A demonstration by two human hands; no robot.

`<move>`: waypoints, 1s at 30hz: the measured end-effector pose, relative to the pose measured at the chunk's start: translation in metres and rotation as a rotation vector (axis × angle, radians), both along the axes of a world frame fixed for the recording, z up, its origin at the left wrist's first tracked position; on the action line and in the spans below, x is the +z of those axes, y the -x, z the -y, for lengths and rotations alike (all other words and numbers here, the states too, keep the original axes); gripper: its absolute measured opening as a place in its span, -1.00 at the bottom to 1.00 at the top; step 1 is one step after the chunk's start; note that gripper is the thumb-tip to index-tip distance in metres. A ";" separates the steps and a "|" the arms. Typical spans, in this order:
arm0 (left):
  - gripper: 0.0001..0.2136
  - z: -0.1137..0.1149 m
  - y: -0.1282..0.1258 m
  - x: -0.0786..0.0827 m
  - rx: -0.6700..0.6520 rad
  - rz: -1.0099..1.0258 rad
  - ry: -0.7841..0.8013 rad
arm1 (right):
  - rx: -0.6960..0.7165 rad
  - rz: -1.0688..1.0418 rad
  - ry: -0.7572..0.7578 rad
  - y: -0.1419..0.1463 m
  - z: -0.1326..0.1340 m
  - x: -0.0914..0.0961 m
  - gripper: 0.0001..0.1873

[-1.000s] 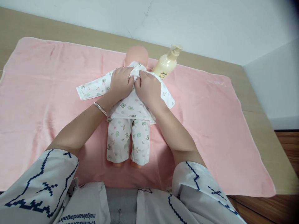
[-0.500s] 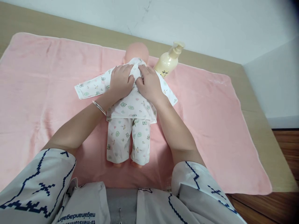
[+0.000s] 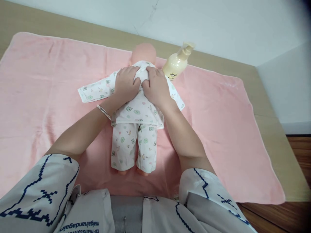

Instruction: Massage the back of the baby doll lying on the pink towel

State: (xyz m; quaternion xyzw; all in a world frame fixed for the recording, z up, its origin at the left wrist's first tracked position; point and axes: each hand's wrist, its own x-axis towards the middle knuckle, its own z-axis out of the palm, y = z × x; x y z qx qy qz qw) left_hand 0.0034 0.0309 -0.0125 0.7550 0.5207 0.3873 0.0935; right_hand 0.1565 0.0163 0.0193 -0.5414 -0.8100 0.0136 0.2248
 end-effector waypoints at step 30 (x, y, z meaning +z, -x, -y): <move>-0.54 -0.003 -0.004 0.004 0.046 -0.018 0.132 | -0.006 0.025 -0.025 0.004 0.008 0.001 -0.60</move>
